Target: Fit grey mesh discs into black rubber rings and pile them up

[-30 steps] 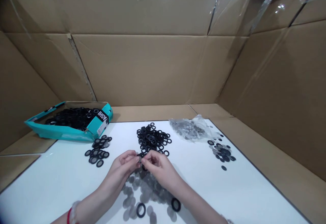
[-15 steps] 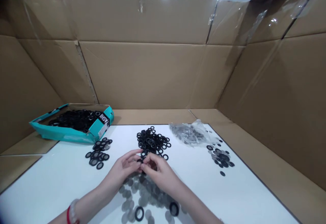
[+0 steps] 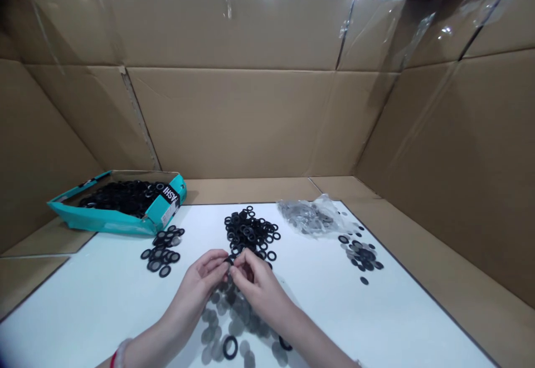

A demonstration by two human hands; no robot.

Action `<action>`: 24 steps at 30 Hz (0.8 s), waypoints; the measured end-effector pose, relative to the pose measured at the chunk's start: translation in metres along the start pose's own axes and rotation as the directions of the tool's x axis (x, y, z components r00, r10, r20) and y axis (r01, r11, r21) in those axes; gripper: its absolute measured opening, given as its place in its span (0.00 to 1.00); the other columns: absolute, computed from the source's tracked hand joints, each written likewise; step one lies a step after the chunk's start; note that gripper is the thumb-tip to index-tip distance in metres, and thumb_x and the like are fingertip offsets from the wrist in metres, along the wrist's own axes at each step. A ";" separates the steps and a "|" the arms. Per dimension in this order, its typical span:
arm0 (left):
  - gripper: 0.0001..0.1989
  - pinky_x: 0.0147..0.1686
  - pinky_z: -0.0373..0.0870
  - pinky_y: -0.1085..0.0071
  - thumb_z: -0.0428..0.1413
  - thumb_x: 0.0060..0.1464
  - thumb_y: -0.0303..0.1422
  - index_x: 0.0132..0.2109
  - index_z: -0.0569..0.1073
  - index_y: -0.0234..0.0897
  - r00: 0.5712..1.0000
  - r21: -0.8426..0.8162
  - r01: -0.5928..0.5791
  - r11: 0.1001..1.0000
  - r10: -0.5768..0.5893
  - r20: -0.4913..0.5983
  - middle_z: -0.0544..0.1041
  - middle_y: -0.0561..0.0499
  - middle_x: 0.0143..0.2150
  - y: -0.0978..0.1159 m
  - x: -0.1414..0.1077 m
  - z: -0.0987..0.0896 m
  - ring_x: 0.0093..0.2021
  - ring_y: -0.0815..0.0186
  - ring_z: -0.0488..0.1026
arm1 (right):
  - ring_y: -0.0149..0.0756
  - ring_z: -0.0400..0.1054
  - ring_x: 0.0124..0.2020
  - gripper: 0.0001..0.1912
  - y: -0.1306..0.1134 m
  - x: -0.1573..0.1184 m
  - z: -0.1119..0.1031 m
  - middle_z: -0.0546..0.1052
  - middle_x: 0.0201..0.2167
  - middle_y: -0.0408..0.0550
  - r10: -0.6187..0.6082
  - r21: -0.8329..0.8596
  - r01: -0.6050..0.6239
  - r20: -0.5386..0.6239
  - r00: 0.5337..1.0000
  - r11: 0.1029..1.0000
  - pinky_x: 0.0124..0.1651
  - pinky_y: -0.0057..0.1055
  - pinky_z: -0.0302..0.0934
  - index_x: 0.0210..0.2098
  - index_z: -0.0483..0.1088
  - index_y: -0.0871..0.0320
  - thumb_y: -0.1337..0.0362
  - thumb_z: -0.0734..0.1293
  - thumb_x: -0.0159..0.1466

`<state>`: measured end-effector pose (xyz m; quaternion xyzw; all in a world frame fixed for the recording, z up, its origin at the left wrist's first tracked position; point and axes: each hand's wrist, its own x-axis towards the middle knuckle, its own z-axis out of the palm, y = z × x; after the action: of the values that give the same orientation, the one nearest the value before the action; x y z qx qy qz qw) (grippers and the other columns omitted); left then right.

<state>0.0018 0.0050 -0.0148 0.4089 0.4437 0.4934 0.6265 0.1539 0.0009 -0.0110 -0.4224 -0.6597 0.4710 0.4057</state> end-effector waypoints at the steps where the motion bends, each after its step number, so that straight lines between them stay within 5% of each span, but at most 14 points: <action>1: 0.17 0.41 0.67 0.71 0.65 0.43 0.37 0.40 0.73 0.36 1.000 -0.028 0.010 1.000 -0.010 -0.009 0.76 0.48 0.37 -0.001 0.000 0.000 0.41 0.63 0.73 | 0.32 0.56 0.27 0.08 -0.002 0.000 0.000 0.62 0.25 0.39 -0.014 -0.014 0.014 -0.001 1.000 1.000 0.31 0.28 0.50 0.31 0.61 0.57 0.61 0.60 0.65; 8: 0.22 0.37 0.66 0.71 0.65 0.44 0.35 0.47 0.69 0.38 0.979 0.078 -0.053 0.996 0.036 0.202 0.72 0.54 0.32 0.011 0.004 -0.004 0.33 0.68 0.70 | 0.31 0.56 0.27 0.07 -0.008 -0.001 -0.013 0.65 0.25 0.40 0.004 -0.107 0.004 0.070 0.998 0.994 0.30 0.28 0.50 0.29 0.61 0.57 0.63 0.62 0.64; 18: 0.08 0.42 0.66 0.70 0.55 0.54 0.29 0.43 0.68 0.39 0.953 0.307 -0.247 0.919 0.174 0.247 0.71 0.51 0.38 0.015 -0.005 0.001 0.42 0.64 0.71 | 0.31 0.53 0.26 0.09 -0.008 -0.003 -0.010 0.60 0.23 0.38 0.009 -0.008 -0.009 -0.024 1.000 1.000 0.29 0.27 0.48 0.26 0.55 0.56 0.67 0.60 0.61; 24: 0.12 0.40 0.68 0.72 0.62 0.45 0.31 0.38 0.69 0.37 0.989 0.193 -0.143 0.971 0.133 0.065 0.72 0.52 0.33 0.015 -0.001 0.000 0.38 0.65 0.72 | 0.30 0.54 0.25 0.09 -0.006 -0.002 -0.008 0.60 0.22 0.38 -0.006 -0.097 0.006 0.000 1.000 0.995 0.28 0.27 0.48 0.28 0.59 0.56 0.64 0.61 0.63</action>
<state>-0.0021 0.0069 -0.0006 0.5112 0.4445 0.4788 0.5584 0.1606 -0.0002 -0.0040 -0.4398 -0.6830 0.4369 0.3862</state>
